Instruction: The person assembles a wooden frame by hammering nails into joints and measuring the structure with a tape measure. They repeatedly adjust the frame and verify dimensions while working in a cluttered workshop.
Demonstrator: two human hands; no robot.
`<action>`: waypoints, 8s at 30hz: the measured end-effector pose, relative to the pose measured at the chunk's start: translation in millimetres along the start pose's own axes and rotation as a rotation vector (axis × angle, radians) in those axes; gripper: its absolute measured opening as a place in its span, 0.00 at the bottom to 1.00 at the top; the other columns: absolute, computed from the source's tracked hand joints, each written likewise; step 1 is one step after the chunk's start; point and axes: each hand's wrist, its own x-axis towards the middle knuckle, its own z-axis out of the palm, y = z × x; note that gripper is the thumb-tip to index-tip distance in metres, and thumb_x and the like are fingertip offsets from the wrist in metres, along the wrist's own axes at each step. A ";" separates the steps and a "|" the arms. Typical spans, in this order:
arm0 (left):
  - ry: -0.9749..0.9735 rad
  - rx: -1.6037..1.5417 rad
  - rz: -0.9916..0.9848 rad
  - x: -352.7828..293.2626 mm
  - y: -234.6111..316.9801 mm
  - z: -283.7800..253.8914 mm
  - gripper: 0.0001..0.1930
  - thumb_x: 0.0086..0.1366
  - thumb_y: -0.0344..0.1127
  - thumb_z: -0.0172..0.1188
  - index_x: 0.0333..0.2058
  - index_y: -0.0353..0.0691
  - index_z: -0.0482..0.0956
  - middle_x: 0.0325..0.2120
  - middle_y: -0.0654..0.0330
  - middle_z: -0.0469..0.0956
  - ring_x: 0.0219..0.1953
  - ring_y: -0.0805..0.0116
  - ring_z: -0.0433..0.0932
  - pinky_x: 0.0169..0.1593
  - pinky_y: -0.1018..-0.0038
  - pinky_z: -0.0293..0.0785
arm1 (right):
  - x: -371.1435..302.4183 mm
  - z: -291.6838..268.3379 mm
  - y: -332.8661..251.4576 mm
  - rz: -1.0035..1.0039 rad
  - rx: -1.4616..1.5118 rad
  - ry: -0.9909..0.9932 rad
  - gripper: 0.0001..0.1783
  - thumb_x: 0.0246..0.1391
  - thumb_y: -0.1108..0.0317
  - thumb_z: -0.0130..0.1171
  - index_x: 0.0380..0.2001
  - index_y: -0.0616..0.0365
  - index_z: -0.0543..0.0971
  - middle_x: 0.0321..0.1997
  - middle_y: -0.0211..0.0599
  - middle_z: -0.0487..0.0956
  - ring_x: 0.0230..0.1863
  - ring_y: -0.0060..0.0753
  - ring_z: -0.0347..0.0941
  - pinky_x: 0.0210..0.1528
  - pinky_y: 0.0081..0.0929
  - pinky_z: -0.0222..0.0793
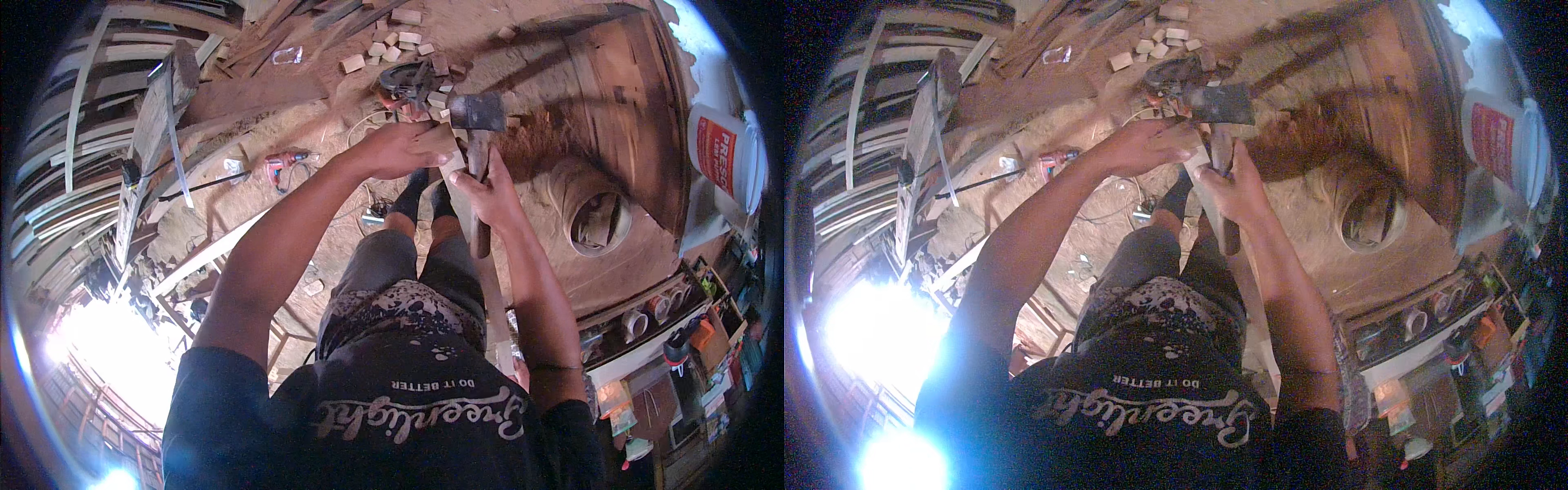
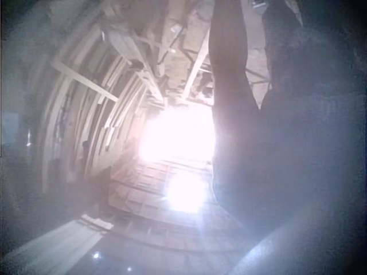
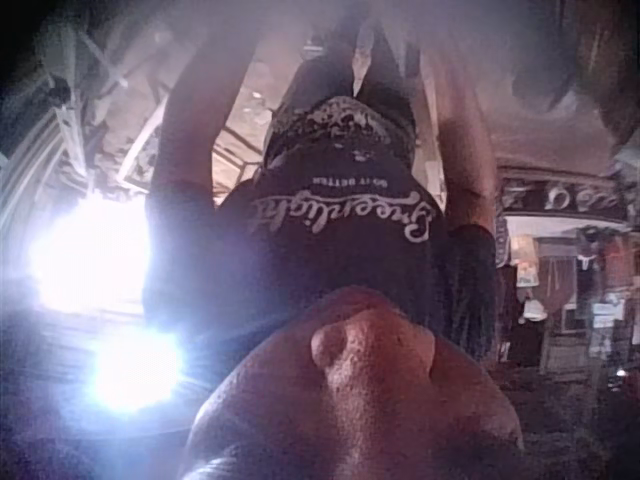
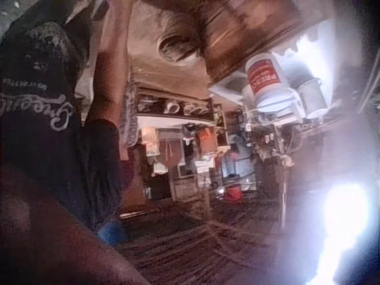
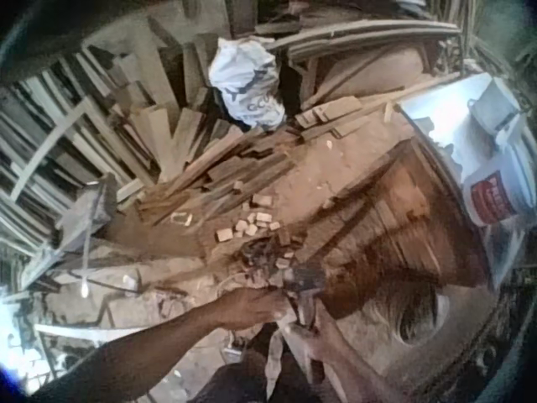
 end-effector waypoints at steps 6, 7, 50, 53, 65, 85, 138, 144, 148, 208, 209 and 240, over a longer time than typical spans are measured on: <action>0.062 0.260 0.047 7.4 -10.5 12.1 0.42 0.56 0.69 0.65 0.58 0.40 0.74 0.46 0.41 0.81 0.51 0.41 0.80 0.54 0.54 0.75 | 1.5 2.1 8.3 -0.084 0.065 -0.002 0.31 0.53 0.73 0.67 0.60 0.61 0.68 0.53 0.39 0.79 0.54 0.31 0.74 0.59 0.32 0.69; 0.079 0.247 0.026 8.2 -12.1 13.8 0.42 0.56 0.70 0.64 0.58 0.41 0.75 0.45 0.42 0.81 0.50 0.41 0.80 0.54 0.54 0.76 | 1.5 2.9 5.4 -0.067 0.069 -0.005 0.31 0.53 0.73 0.67 0.60 0.61 0.68 0.53 0.39 0.78 0.54 0.31 0.74 0.59 0.32 0.69; 0.179 0.070 -0.160 -5.7 -4.1 2.0 0.57 0.46 0.71 0.71 0.56 0.23 0.61 0.46 0.31 0.79 0.53 0.34 0.78 0.63 0.44 0.65 | 198.6 40.5 -235.0 -0.281 -1.749 -1.081 0.15 0.60 0.55 0.61 0.43 0.54 0.83 0.30 0.48 0.82 0.32 0.42 0.80 0.39 0.44 0.74; 0.223 0.063 -0.159 -3.6 -11.5 8.1 0.57 0.45 0.73 0.71 0.54 0.23 0.63 0.46 0.30 0.79 0.51 0.32 0.78 0.61 0.43 0.66 | 193.7 49.8 -263.2 -0.215 -1.511 -0.685 0.17 0.61 0.55 0.61 0.49 0.50 0.84 0.29 0.47 0.82 0.27 0.40 0.79 0.38 0.43 0.74; 0.129 0.118 -0.195 3.1 -1.3 -0.6 0.60 0.46 0.71 0.71 0.59 0.21 0.61 0.47 0.34 0.79 0.52 0.39 0.80 0.59 0.53 0.73 | 122.5 -19.1 -179.4 0.142 -1.170 -0.392 0.29 0.64 0.45 0.58 0.54 0.59 0.76 0.41 0.53 0.83 0.41 0.39 0.81 0.41 0.41 0.75; 0.172 0.217 -0.225 6.9 6.9 3.1 0.48 0.44 0.71 0.75 0.44 0.31 0.66 0.37 0.41 0.79 0.41 0.44 0.82 0.45 0.56 0.76 | -5.5 -11.0 -24.1 0.174 0.137 -0.032 0.31 0.55 0.74 0.65 0.62 0.60 0.67 0.53 0.36 0.76 0.54 0.28 0.70 0.60 0.28 0.65; 0.195 0.192 -0.188 -0.6 -3.4 5.3 0.49 0.44 0.80 0.65 0.39 0.29 0.82 0.38 0.40 0.83 0.45 0.44 0.83 0.50 0.55 0.78 | -11.4 -66.3 -108.4 0.179 -1.014 -0.091 0.34 0.67 0.44 0.50 0.62 0.62 0.71 0.46 0.68 0.80 0.49 0.67 0.78 0.52 0.54 0.74; 0.148 0.182 -0.238 2.8 -13.4 8.2 0.55 0.41 0.84 0.62 0.45 0.28 0.81 0.44 0.40 0.82 0.51 0.45 0.81 0.56 0.55 0.76 | 88.1 -27.5 -212.7 -0.258 -1.300 -0.181 0.28 0.69 0.47 0.49 0.59 0.57 0.74 0.49 0.60 0.81 0.50 0.64 0.78 0.52 0.53 0.73; 0.144 0.142 -0.226 -1.5 -15.6 3.5 0.55 0.42 0.83 0.63 0.48 0.30 0.80 0.45 0.40 0.82 0.51 0.45 0.81 0.56 0.54 0.76 | 160.7 8.0 -228.9 -0.347 -1.365 -0.597 0.26 0.67 0.47 0.52 0.58 0.53 0.76 0.44 0.56 0.82 0.47 0.60 0.79 0.50 0.50 0.73; 0.158 0.147 -0.184 -3.5 -16.3 -10.2 0.54 0.44 0.83 0.61 0.46 0.28 0.82 0.44 0.39 0.82 0.50 0.45 0.81 0.60 0.51 0.71 | 184.6 36.7 -253.6 -0.182 -1.596 -0.633 0.24 0.69 0.49 0.48 0.57 0.54 0.76 0.39 0.43 0.83 0.40 0.41 0.79 0.47 0.43 0.75; 0.135 0.152 -0.122 -6.7 -13.4 -9.3 0.54 0.44 0.83 0.61 0.46 0.28 0.81 0.45 0.39 0.82 0.51 0.45 0.81 0.60 0.51 0.71 | 180.9 32.9 -243.8 -0.087 -1.740 -0.847 0.24 0.69 0.50 0.48 0.56 0.54 0.76 0.40 0.43 0.83 0.41 0.41 0.79 0.48 0.44 0.74; 0.009 0.224 -0.165 -8.5 -10.1 -16.6 0.47 0.53 0.81 0.55 0.50 0.40 0.84 0.46 0.45 0.83 0.55 0.50 0.79 0.63 0.51 0.63 | 185.3 36.4 -285.8 -0.179 -1.552 -0.791 0.24 0.67 0.49 0.54 0.55 0.54 0.77 0.42 0.42 0.81 0.39 0.39 0.77 0.46 0.43 0.74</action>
